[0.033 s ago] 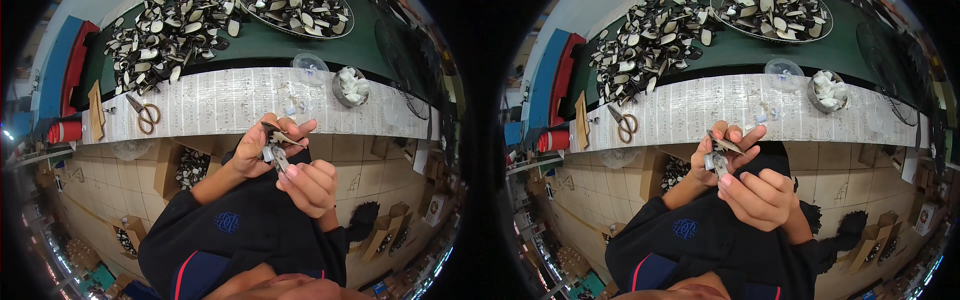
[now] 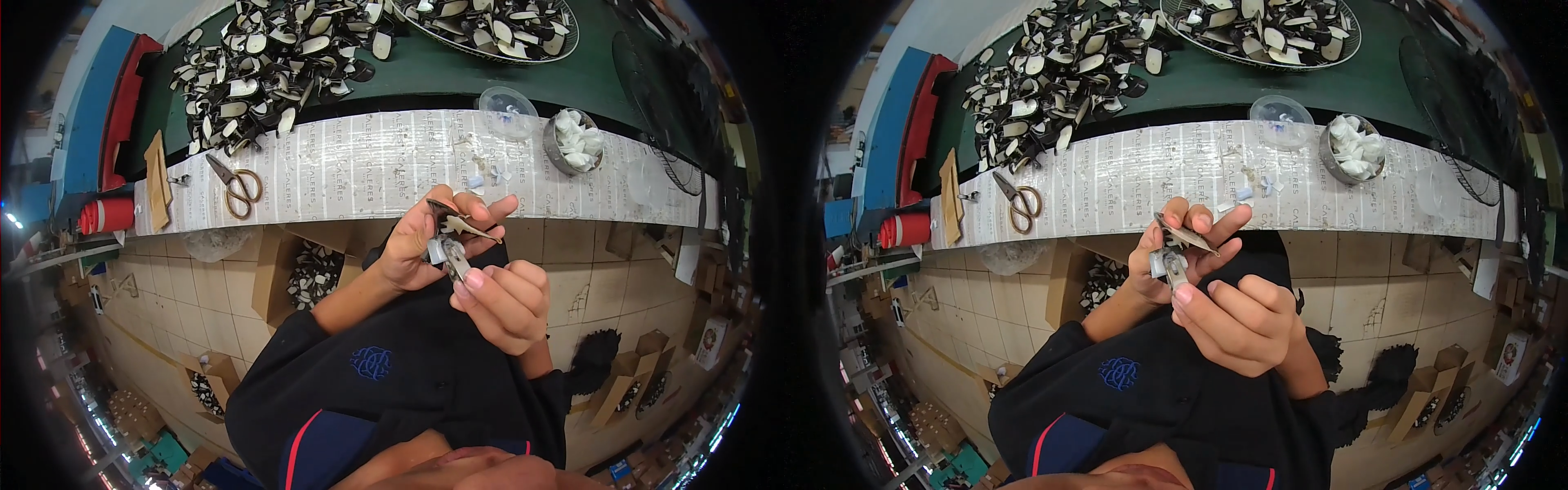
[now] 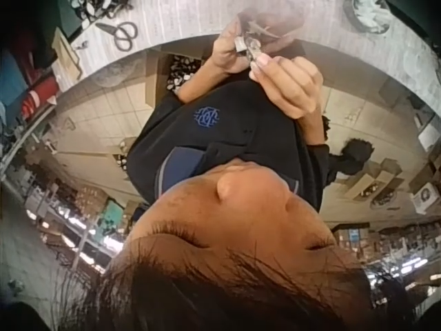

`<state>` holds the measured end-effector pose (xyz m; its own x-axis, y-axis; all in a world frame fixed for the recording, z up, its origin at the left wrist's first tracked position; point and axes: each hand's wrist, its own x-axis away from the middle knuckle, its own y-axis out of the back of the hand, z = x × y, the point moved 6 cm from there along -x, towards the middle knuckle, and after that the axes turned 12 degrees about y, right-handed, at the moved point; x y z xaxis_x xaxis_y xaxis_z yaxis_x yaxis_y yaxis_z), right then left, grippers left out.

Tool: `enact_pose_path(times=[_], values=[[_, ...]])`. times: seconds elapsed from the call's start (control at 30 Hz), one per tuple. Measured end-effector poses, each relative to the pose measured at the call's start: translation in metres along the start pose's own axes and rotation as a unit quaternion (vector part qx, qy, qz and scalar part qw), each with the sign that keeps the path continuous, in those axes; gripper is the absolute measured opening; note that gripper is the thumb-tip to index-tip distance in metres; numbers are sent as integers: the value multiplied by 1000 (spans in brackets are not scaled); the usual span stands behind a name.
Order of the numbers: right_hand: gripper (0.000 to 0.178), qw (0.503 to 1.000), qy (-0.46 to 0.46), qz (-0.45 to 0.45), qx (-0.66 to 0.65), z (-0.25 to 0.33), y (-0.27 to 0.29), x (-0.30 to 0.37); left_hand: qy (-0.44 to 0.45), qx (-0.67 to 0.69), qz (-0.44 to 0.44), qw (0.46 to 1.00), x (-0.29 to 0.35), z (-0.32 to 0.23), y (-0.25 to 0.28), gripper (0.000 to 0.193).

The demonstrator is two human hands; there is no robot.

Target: The recorder is seen assembling small black shoe components by hand, likely attaching an inner padding or reinforcement piece.

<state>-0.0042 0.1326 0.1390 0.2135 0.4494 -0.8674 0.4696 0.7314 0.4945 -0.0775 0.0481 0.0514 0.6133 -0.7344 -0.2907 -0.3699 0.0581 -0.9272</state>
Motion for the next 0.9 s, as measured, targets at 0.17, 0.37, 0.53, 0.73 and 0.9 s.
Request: enact_pose_path(times=[0.17, 0.37, 0.53, 0.73, 0.9], values=[[19, 1000, 5, -7, -7, -2, -3, 1, -7, 10, 22, 1000, -3, 3, 1, 29], [19, 999, -12, -22, -44, -5, -1, 3, 5, 14, -10, 1000, -4, 3, -1, 28], [17, 999, -21, -31, -10, -8, -1, 2, -1, 0, -4, 1000, -6, 2, 1, 29], [16, 997, 3, -37, -72, -2, 0, 3, 12, -9, -22, 1000, -6, 0, 4, 28], [15, 999, -6, -31, -16, -7, -1, 6, -8, -1, -11, 1000, -5, 0, 1, 28]])
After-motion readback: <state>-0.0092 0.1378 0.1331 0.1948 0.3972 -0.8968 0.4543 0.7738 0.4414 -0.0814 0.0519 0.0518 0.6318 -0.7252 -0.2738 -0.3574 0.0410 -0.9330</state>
